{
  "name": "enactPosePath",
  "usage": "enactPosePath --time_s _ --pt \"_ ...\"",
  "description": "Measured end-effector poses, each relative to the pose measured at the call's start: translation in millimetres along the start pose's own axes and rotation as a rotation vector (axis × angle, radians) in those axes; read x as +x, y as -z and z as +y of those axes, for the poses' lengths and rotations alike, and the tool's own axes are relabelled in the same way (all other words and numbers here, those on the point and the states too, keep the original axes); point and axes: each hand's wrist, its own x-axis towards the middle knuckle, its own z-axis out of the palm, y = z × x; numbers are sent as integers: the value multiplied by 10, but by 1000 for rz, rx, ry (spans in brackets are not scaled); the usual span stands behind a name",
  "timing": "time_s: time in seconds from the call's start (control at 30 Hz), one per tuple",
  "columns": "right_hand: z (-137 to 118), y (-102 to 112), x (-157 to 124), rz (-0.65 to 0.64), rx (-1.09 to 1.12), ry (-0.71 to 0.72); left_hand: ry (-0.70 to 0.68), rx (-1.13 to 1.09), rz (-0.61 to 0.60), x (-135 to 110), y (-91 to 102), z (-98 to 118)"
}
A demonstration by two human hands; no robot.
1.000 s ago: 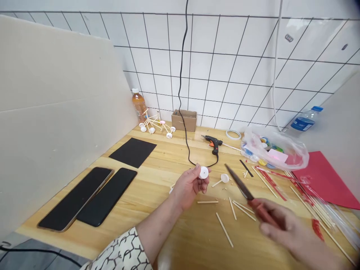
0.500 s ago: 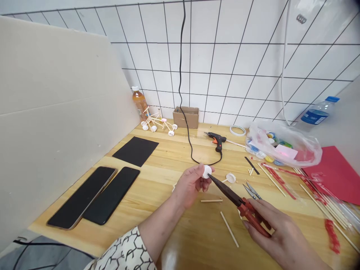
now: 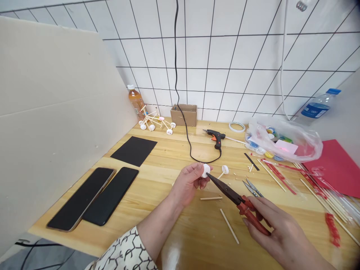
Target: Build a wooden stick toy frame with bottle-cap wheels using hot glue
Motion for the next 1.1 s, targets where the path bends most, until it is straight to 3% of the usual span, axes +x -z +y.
enactPosePath --time_s 0.23,0.43,0.6,0.73,0.93,1.03,1.1 --pt "21 56 11 -29 -14 -19 -35 13 12 -14 -23 9" --pt "454 210 -104 -76 -194 -376 -28 -13 49 -1 -13 7" --pt "881 302 -255 -289 -389 -610 17 0 42 -2 -20 -3" --pt "1039 350 -318 -381 -417 -736 40 -5 23 -3 -21 -20" --pt "1043 305 -325 -420 -428 -715 73 -44 -48 -9 -20 -45" --pt "895 249 -273 -299 -546 -597 83 -76 -93 -15 -19 -49" --pt "756 197 -221 -239 -508 -507 97 -94 -122 -19 -17 -50"
